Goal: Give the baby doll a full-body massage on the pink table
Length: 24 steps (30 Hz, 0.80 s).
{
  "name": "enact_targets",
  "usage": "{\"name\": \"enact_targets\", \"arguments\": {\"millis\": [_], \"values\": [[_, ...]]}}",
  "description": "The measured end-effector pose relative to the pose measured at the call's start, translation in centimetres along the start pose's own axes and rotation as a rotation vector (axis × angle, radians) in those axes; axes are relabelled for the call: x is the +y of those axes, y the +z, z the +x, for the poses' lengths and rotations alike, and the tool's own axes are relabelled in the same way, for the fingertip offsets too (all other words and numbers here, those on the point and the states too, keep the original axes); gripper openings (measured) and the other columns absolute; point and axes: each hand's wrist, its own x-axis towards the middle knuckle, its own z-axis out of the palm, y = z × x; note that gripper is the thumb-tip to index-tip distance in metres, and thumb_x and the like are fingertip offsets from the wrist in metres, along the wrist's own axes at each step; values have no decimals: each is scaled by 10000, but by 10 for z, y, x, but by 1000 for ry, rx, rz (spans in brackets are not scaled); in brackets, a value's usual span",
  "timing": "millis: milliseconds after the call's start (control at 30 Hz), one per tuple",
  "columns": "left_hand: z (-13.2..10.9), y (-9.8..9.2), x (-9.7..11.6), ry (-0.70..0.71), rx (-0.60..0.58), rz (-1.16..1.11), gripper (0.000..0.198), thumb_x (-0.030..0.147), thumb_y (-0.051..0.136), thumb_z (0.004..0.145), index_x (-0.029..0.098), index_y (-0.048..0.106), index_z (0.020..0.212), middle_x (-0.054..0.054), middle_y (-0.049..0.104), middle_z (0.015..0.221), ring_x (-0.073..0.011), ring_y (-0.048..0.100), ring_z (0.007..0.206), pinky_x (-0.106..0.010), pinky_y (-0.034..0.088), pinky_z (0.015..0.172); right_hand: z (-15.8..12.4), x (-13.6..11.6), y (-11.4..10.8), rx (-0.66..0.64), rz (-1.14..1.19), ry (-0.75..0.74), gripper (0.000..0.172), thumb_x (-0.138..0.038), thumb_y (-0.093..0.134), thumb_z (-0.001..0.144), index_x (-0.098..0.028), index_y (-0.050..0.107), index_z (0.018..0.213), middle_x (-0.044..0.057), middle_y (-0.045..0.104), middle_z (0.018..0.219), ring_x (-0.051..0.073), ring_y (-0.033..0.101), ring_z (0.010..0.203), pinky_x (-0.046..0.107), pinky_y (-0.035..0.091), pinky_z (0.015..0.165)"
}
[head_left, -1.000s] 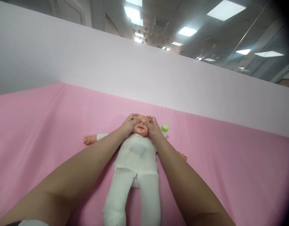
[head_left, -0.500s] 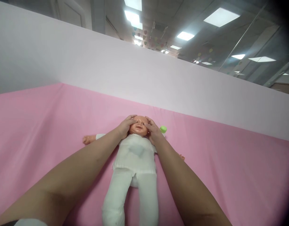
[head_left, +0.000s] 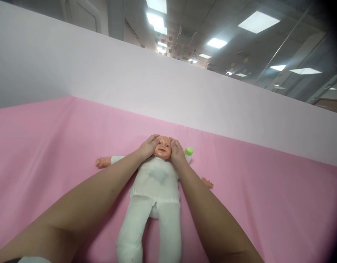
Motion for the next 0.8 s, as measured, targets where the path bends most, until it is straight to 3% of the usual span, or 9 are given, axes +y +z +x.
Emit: {"name": "enact_targets", "arguments": {"millis": [100,233,300,433,633,800], "values": [[-14,-8,6,87,69,171,330,511,699,901,250,747,1097,-105,739,1168,-330,634,1206,-447,430,1132,-9,-2,-5,64,-153,-42,470,-621,575,948,-283,698,1251,43,682,1384,233,569,1347,423,355,1220],[-42,-17,16,204,100,346,407,482,673,924,247,714,1253,-133,701,1299,-387,543,1346,-502,290,1234,-26,-9,-12,106,-317,-52,466,-618,497,995,-264,721,1198,79,758,1160,277,657,1165,469,446,1118],[-52,-21,22,248,55,436,489,480,656,934,235,662,1358,-134,679,1364,-388,551,1347,-521,312,1222,-33,-15,-17,70,-363,-65,484,-624,484,1006,-251,729,1194,84,770,1113,277,683,1100,458,480,1073],[-60,-26,29,345,-104,765,603,580,560,980,209,577,1456,-132,645,1428,-349,591,1308,-502,439,1133,-41,-26,-21,-95,-507,-83,591,-665,555,975,-241,656,1374,97,758,1237,267,706,1137,414,516,1042],[-55,-22,29,252,-45,881,726,677,634,902,199,582,1446,-142,665,1326,-327,650,1182,-446,536,985,-38,-27,-15,-137,-629,23,990,-761,725,811,-231,427,1592,121,741,1294,291,734,1127,423,560,999],[-53,-21,27,257,-19,847,659,643,654,904,203,622,1394,-129,676,1295,-314,649,1165,-426,552,951,-39,-28,-15,-144,-691,13,849,-707,644,913,-265,420,1603,102,750,1284,291,730,1146,413,559,997]]}}
